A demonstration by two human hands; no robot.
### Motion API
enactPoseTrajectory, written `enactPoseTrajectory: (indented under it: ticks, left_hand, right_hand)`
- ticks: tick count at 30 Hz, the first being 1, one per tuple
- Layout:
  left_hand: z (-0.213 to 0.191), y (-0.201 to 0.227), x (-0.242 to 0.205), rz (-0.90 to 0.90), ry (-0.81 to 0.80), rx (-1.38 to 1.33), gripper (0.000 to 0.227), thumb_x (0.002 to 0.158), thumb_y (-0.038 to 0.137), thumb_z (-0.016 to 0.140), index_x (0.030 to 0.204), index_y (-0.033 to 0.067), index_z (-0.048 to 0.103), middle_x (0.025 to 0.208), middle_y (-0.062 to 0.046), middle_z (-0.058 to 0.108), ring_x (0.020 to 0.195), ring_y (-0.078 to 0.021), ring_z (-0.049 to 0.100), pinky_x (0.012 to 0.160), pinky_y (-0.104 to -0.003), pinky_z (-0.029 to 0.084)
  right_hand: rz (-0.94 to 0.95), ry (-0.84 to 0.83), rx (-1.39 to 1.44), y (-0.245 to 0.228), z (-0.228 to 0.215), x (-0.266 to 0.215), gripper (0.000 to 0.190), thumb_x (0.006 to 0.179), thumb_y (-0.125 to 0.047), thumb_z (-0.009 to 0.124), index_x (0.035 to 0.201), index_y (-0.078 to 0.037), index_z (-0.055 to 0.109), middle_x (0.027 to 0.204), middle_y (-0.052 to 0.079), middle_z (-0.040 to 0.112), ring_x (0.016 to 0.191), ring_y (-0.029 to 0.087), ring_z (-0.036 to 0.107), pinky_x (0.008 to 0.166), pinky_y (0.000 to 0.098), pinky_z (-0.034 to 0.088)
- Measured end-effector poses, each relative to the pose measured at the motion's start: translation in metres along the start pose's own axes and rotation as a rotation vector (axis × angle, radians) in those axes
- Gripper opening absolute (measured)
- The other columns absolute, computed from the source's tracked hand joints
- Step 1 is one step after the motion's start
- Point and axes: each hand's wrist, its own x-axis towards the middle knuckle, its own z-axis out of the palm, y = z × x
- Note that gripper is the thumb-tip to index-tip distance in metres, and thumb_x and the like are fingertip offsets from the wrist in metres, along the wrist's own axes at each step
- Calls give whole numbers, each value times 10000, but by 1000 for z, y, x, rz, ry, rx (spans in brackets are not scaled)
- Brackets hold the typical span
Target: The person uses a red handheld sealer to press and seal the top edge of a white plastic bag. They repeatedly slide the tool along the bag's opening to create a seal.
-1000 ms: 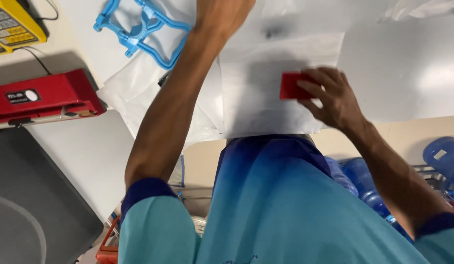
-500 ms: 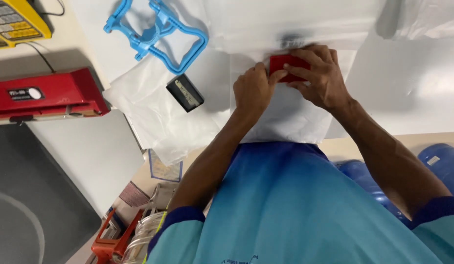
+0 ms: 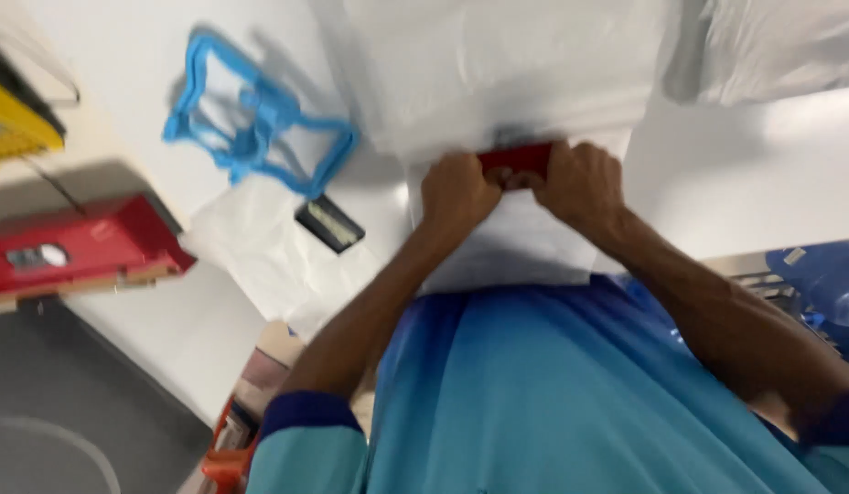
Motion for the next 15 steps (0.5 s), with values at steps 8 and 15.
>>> enactPoseTrajectory:
  ticks: [8,15]
  left_hand:
    - [-2,-4,7,-71,3,-107,287,804,205,634,580,27,642,489,-134,570,503,-365,686,495,-453,565]
    - [72,-61,-14,25,279,48,441,901,477,661,773,56,696,656,-165,660,715,-461,734,554,-552,581]
  right_hand:
    - [144,-167,7,-9,8,22,622,845,-621,667,907,-5,718,817,184,709,842,445,755,688,554,592]
    - [-28,118,-65,0,7,-16,535,874,-530,772,938,-4,698,830,208,717,783,444,756,598,535,580]
